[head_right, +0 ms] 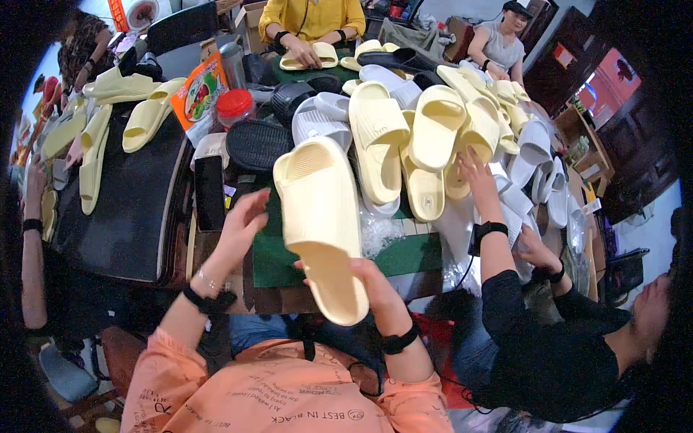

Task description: Inspecting, cleaning, and sorting rubber sandals at a workspace with other workers.

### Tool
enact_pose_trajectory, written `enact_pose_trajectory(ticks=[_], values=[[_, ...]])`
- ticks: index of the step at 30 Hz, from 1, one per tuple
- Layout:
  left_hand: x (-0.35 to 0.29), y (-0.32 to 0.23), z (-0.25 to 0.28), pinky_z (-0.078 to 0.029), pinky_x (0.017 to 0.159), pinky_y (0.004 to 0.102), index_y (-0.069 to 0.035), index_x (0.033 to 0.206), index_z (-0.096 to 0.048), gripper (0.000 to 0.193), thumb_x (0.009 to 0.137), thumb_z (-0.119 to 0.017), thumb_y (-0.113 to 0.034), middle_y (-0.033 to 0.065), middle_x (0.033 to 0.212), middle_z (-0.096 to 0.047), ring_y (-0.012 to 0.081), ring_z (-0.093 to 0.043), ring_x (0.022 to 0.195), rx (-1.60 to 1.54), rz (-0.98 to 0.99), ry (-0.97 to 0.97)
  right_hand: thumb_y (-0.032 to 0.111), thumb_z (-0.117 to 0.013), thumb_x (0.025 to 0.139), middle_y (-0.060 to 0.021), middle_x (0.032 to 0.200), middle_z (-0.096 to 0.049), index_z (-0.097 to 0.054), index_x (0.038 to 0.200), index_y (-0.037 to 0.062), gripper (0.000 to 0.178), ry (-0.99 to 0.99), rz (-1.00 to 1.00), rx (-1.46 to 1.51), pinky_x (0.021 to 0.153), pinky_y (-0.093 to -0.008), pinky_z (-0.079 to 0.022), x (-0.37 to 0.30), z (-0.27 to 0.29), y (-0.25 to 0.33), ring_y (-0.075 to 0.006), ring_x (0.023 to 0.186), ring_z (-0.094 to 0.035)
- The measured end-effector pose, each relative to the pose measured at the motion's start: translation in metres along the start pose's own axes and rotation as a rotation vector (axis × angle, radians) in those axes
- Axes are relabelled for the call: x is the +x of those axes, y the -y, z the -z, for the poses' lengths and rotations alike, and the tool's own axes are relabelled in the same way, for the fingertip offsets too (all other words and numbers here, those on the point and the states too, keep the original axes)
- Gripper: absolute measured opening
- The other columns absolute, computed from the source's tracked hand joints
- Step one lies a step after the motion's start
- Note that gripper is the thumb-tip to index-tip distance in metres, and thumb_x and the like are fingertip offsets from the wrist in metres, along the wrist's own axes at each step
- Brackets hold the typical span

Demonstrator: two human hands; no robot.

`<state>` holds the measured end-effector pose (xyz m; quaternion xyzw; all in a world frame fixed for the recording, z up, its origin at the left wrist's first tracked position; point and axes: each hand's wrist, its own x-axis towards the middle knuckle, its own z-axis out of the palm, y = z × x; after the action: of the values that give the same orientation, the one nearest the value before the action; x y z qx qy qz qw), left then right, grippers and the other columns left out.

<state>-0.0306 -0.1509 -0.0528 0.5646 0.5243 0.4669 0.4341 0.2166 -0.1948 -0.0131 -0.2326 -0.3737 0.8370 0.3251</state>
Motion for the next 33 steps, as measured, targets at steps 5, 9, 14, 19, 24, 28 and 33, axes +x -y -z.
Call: enact_pose_trajectory(ticks=[5,9,14,19,24,28,33], values=[[-0.074,0.001,0.009,-0.036,0.096,0.0389,-0.01,0.139,-0.016,0.089,0.066,-0.067,-0.003,0.0105,0.125,-0.043,0.0222,-0.043,0.116,-0.988,0.213,0.324,0.028,-0.041,0.09,-0.0133,0.114,-0.054,-0.045,0.122,-0.0031,0.045,0.091,-0.237,0.018,0.083,-0.0273,-0.045,0.03,-0.002,-0.022,-0.0157,0.098,-0.056],[-0.075,0.004,0.003,-0.039,0.094,0.0325,-0.006,0.136,-0.022,0.072,0.074,-0.058,0.006,0.0094,0.122,-0.046,0.0182,-0.045,0.112,-0.6,0.181,0.083,0.026,-0.045,0.09,-0.0046,0.102,-0.058,-0.048,0.119,-0.0005,0.039,-0.077,-0.214,-0.244,0.073,-0.0241,-0.045,0.049,-0.019,-0.039,-0.0114,0.085,-0.056],[-0.057,0.017,0.013,-0.043,0.087,0.0268,-0.001,0.127,-0.038,0.053,0.077,-0.05,0.012,0.0084,0.112,-0.053,0.0147,-0.053,0.101,-0.649,0.274,-0.112,0.024,-0.052,0.086,-0.0116,0.099,-0.06,-0.06,0.102,0.0022,0.028,-0.406,-0.031,-1.087,0.075,-0.0234,-0.043,0.047,-0.007,-0.021,-0.019,0.083,-0.056],[-0.043,0.026,0.033,-0.042,0.089,0.0262,0.001,0.129,-0.033,0.052,0.08,-0.051,0.007,0.0085,0.111,-0.051,0.0141,-0.05,0.102,-0.268,0.121,-0.193,0.024,-0.054,0.085,-0.0227,0.131,-0.036,-0.049,0.121,0.0032,0.041,-0.144,0.15,-1.302,0.097,-0.0349,-0.035,0.077,0.012,-0.026,-0.0297,0.123,-0.035],[-0.027,0.029,0.033,-0.042,0.088,0.0259,0.002,0.128,-0.034,0.05,0.082,-0.051,0.005,0.0084,0.109,-0.052,0.015,-0.051,0.102,-0.254,0.126,-0.273,0.025,-0.052,0.087,-0.0192,0.143,-0.011,-0.004,0.138,-0.0001,0.075,-0.084,0.214,-0.7,0.1,-0.0355,-0.03,0.102,-0.004,-0.049,-0.0267,0.13,-0.021],[-0.007,0.035,0.028,-0.045,0.081,0.0255,0.0,0.125,-0.04,0.047,0.08,-0.051,0.008,0.0089,0.104,-0.054,0.0146,-0.054,0.094,-0.37,0.117,-0.386,0.022,-0.053,0.086,-0.0207,0.143,-0.01,0.002,0.139,0.0009,0.078,-0.147,0.303,-0.563,0.1,-0.0343,-0.029,0.102,-0.012,-0.043,-0.0261,0.131,-0.017],[0.025,0.05,0.013,-0.043,0.083,0.0274,0.002,0.128,-0.035,0.053,0.078,-0.052,0.005,0.0111,0.108,-0.054,0.019,-0.054,0.096,-0.133,0.094,-0.255,0.019,-0.052,0.086,-0.0187,0.142,-0.015,-0.001,0.14,0.0049,0.076,-0.215,0.447,-0.771,0.1,-0.0356,-0.028,0.109,-0.006,-0.034,-0.0256,0.13,-0.02]])
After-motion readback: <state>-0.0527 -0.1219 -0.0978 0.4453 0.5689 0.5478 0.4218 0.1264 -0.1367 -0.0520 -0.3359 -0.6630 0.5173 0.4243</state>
